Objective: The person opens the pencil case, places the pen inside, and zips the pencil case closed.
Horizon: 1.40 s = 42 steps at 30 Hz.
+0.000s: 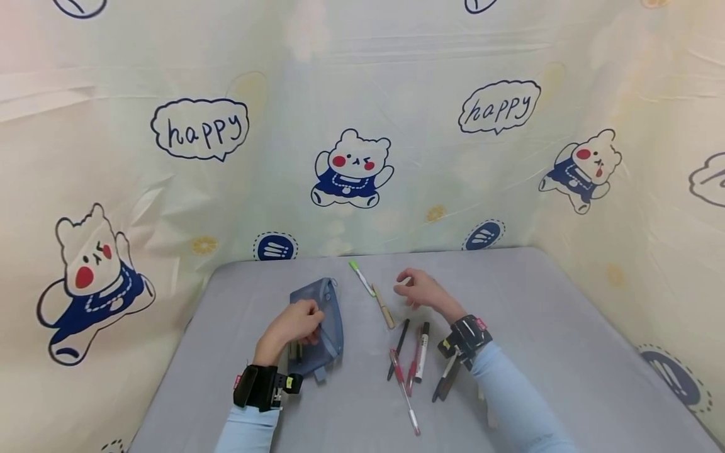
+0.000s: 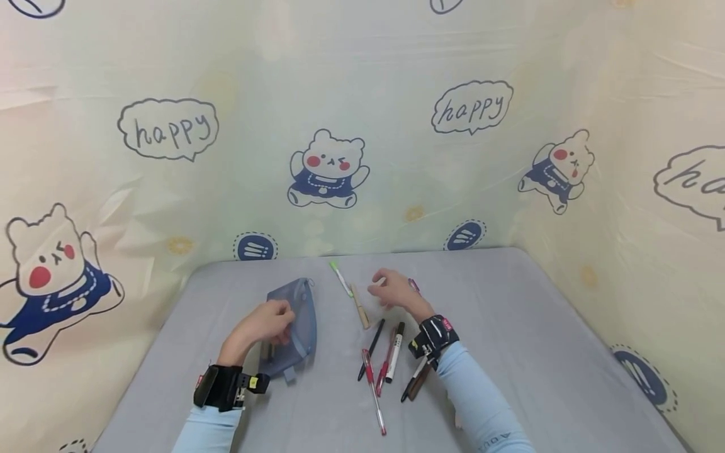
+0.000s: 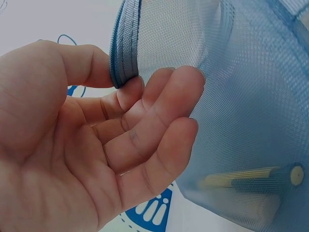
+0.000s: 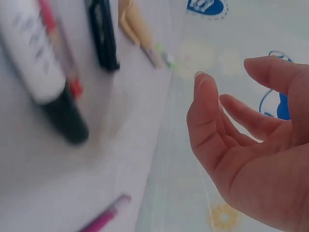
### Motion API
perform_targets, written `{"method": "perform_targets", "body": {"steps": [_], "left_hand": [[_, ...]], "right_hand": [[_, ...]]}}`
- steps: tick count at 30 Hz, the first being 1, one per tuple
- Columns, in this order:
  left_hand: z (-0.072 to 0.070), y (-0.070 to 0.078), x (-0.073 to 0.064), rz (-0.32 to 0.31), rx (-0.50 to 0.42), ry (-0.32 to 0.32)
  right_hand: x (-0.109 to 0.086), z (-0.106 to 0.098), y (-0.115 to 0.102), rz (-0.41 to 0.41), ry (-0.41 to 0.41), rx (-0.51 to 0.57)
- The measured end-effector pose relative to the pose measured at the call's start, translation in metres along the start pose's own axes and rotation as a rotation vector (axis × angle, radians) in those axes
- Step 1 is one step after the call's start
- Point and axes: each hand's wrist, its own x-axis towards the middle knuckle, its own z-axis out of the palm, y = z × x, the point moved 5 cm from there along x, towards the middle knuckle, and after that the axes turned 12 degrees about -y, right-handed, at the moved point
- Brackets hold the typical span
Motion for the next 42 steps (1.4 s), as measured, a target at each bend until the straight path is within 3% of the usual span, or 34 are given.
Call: {"method": "perform_targets", "body": {"steps": [21, 30, 35, 42], "left_hand": [[0.001, 0.002, -0.005, 0.012, 0.002, 0.012], [0.002, 0.003, -0.001, 0.008, 0.006, 0.004], [0.003, 0.002, -0.001, -0.004, 0.012, 0.005], [0.003, 0.003, -0.004, 0.000, 0.015, 0.001]], "right_hand": [[-0.016, -0.040, 0.044, 0.127, 0.109, -0.385], [-0.012, -0.045, 0.068, 0.200, 0.139, -0.413], [-0.011, -0.042, 0.080, 0.261, 0.111, -0.391], [-0.010, -0.040, 0.085, 0.270, 0.092, -0.372]]}}
